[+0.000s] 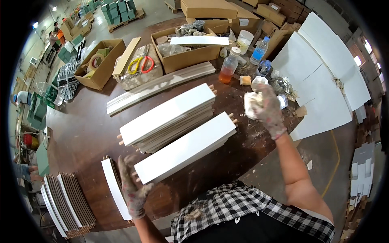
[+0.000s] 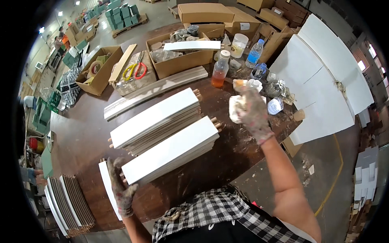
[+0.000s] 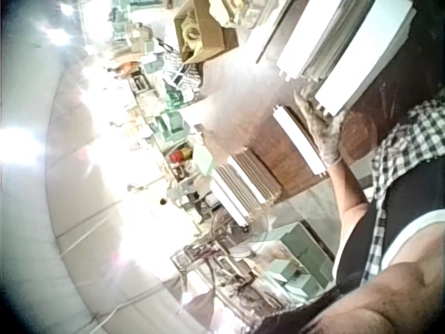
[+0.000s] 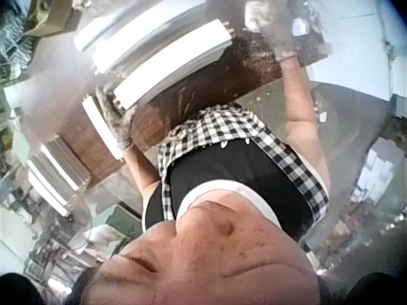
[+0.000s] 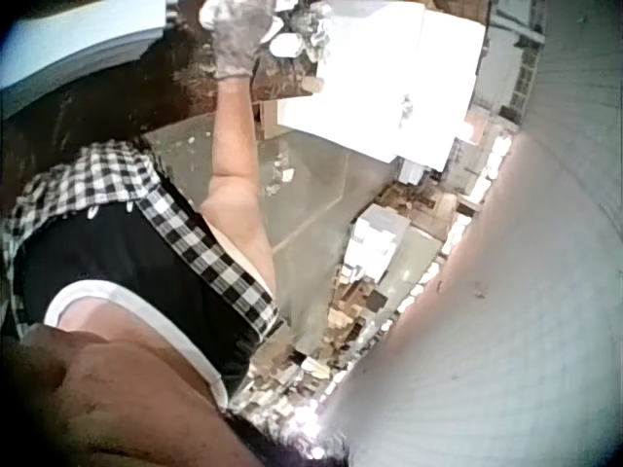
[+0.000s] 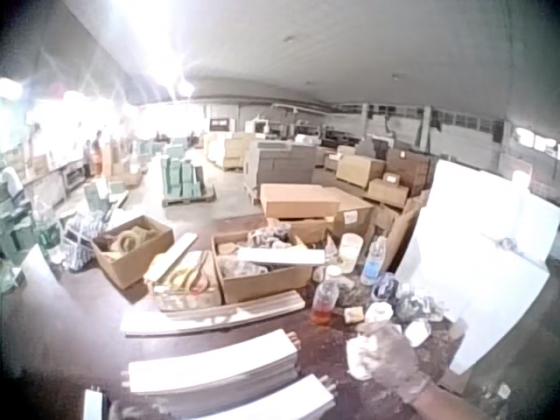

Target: Applying putty or filler to small holes and imperfections on the edges of white wooden boards using an applicator stick and wiping off excess with a cloth.

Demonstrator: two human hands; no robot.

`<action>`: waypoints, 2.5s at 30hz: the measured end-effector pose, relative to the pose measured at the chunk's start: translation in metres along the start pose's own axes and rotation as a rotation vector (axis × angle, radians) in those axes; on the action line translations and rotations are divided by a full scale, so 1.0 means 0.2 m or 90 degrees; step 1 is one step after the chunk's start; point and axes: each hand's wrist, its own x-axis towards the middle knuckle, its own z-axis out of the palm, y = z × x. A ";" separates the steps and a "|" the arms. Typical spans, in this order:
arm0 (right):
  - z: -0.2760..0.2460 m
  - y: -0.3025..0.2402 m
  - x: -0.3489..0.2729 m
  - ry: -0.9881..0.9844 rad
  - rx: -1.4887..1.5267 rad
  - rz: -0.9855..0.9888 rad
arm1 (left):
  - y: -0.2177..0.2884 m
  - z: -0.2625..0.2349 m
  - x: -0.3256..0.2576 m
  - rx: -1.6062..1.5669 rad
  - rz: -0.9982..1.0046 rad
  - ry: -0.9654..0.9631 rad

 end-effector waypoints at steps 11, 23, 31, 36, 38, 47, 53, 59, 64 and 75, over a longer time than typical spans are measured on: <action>0.02 0.11 -0.13 0.000 0.416 0.180 | 0.39 0.37 0.24 0.613 0.155 -0.334; 0.03 0.18 -0.19 0.039 0.443 0.171 | 0.40 0.50 0.05 0.641 0.329 -0.100; -0.16 0.03 -0.08 -0.175 0.696 0.185 | 0.38 0.49 0.06 0.584 0.290 -0.164; -0.17 -0.13 0.00 -0.254 0.615 0.159 | 0.42 0.50 0.18 0.598 0.188 -0.267; -0.15 -0.12 0.01 -0.252 0.629 0.169 | 0.42 0.50 0.23 0.622 0.165 -0.318; -0.18 -0.15 -0.10 -0.280 0.612 0.149 | 0.45 0.48 0.24 0.583 0.214 -0.331; -0.08 -0.31 -0.22 -0.171 0.335 -0.028 | 0.38 0.51 0.16 0.504 0.263 -0.271; -0.08 -0.28 -0.28 -0.109 0.356 -0.012 | 0.37 0.51 0.17 0.488 0.252 -0.289; -0.10 -0.25 -0.25 -0.093 0.211 -0.021 | 0.38 0.51 0.18 0.508 0.257 -0.287; -0.11 -0.08 0.08 -0.317 0.473 0.110 | 0.38 0.51 0.17 0.508 0.250 -0.287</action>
